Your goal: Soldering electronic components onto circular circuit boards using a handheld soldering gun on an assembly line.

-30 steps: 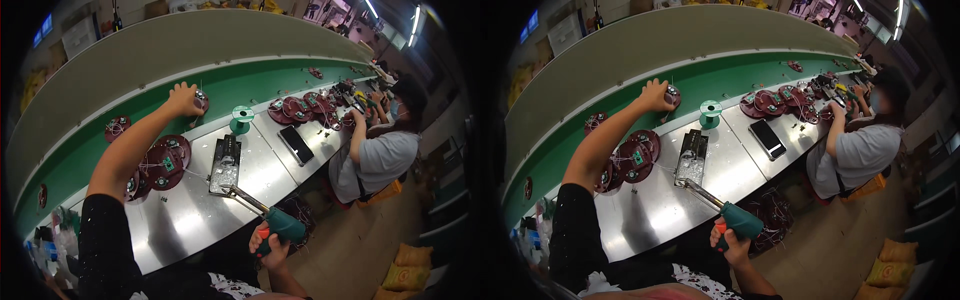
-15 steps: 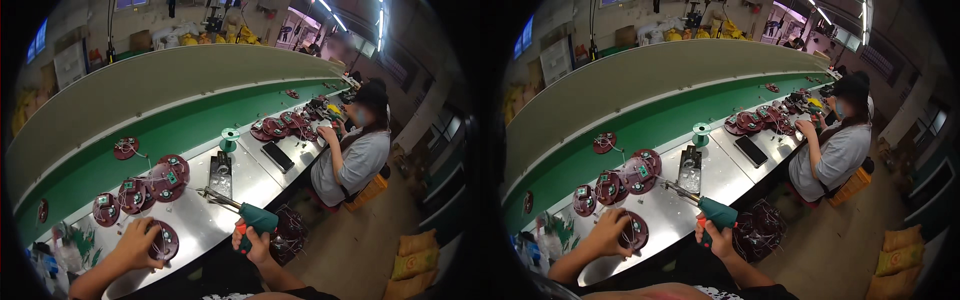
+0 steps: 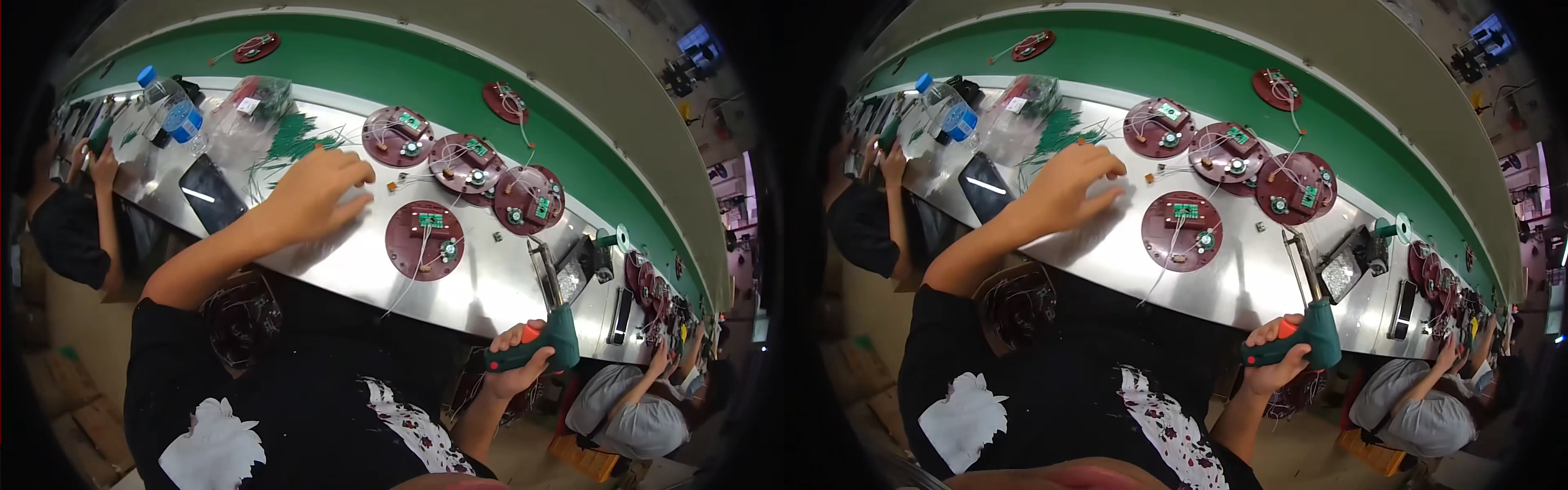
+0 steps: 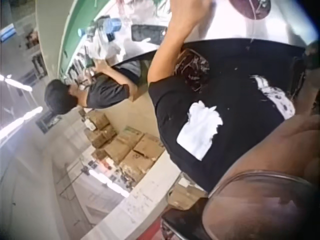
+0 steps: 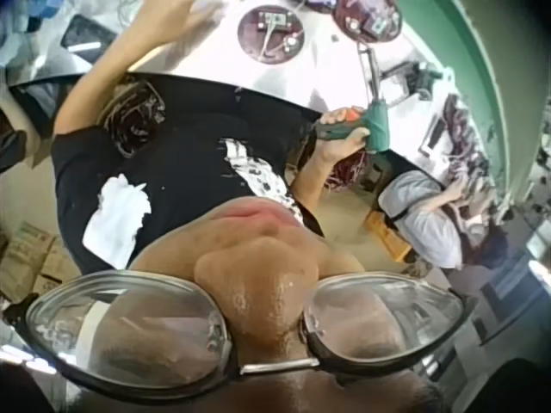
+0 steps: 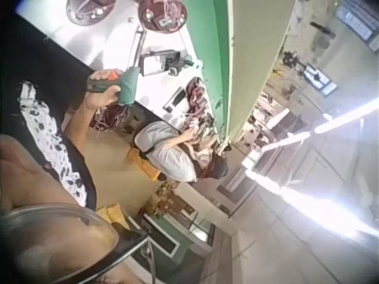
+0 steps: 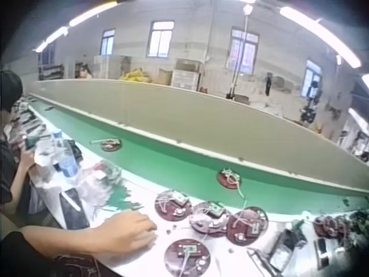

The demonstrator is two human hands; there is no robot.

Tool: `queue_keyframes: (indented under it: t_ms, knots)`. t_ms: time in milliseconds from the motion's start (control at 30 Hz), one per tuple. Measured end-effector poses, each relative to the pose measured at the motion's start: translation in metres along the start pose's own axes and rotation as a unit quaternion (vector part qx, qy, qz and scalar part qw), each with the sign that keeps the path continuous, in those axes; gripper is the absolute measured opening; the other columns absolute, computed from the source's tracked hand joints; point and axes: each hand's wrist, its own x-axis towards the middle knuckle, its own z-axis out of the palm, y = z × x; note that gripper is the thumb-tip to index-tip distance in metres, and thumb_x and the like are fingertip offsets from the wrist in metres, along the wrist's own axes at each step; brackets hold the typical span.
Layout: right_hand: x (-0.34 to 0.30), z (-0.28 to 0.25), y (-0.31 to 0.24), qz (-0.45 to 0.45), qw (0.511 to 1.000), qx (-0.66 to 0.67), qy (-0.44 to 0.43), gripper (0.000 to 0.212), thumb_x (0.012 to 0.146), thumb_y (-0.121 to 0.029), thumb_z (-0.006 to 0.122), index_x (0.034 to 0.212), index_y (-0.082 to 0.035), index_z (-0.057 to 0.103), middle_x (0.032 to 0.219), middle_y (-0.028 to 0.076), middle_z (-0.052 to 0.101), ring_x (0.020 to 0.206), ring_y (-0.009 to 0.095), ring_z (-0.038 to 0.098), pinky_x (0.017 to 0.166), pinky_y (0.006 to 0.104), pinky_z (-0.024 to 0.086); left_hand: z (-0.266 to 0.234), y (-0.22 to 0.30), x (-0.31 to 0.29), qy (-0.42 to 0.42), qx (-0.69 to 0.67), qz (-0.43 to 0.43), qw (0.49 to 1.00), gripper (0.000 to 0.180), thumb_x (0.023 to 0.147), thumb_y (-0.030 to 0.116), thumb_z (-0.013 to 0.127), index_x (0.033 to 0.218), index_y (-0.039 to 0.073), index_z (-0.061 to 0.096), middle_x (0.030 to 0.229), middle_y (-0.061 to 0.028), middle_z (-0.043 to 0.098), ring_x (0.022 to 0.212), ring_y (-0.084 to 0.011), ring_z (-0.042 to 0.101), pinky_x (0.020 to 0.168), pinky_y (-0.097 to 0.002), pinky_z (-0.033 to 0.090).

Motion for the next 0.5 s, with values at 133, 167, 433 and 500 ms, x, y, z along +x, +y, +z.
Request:
queue_keyframes:
  t_ms: [133, 167, 433, 500]
  knots:
    - [0.002, 0.006, 0.007, 0.018, 0.998, -0.047, -0.031, 0.061, 0.107, -0.059, 0.052, 0.131, -0.003, 0.05, 0.085, 0.006, 0.053, 0.067, 0.015, 0.052, 0.06, 0.029, 0.05, -0.001, -0.023, -0.011, 0.073, 0.071, -0.028, 0.994, 0.017, 0.087, 0.017, 0.073, 0.098, 0.006, 0.065, 0.092, -0.0113, 0.067, 0.092, -0.0347, 0.065, 0.086, -0.0466, 0.048]
    - [0.0, 0.005, 0.007, 0.023, 0.998, -0.046, -0.033, 0.061, 0.107, -0.059, 0.052, 0.131, -0.003, 0.05, 0.085, 0.006, 0.053, 0.067, 0.015, 0.052, 0.06, 0.029, 0.05, -0.003, -0.024, -0.012, 0.07, 0.102, -0.035, 0.992, 0.014, 0.087, 0.015, 0.072, 0.095, 0.006, 0.065, 0.091, -0.0114, 0.067, 0.092, -0.0349, 0.065, 0.085, -0.0466, 0.048]
    - [-0.003, 0.006, 0.009, 0.013, 0.999, -0.045, -0.025, 0.061, 0.107, -0.059, 0.052, 0.129, -0.002, 0.05, 0.084, 0.006, 0.052, 0.067, 0.014, 0.053, 0.06, 0.0279, 0.05, -0.018, -0.045, -0.023, 0.031, 0.134, -0.062, 0.989, 0.005, 0.087, 0.009, 0.067, 0.089, 0.006, 0.064, 0.088, -0.0116, 0.067, 0.09, -0.0349, 0.064, 0.08, -0.0453, 0.045]
    - [0.0, 0.006, 0.009, 0.014, 0.998, -0.047, -0.03, 0.062, 0.107, -0.059, 0.052, 0.129, -0.001, 0.05, 0.084, 0.006, 0.052, 0.067, 0.014, 0.053, 0.06, 0.0276, 0.05, -0.017, -0.047, -0.022, 0.028, 0.13, -0.061, 0.989, 0.005, 0.088, 0.009, 0.066, 0.089, 0.005, 0.064, 0.088, -0.0116, 0.067, 0.089, -0.0349, 0.064, 0.08, -0.0448, 0.045]
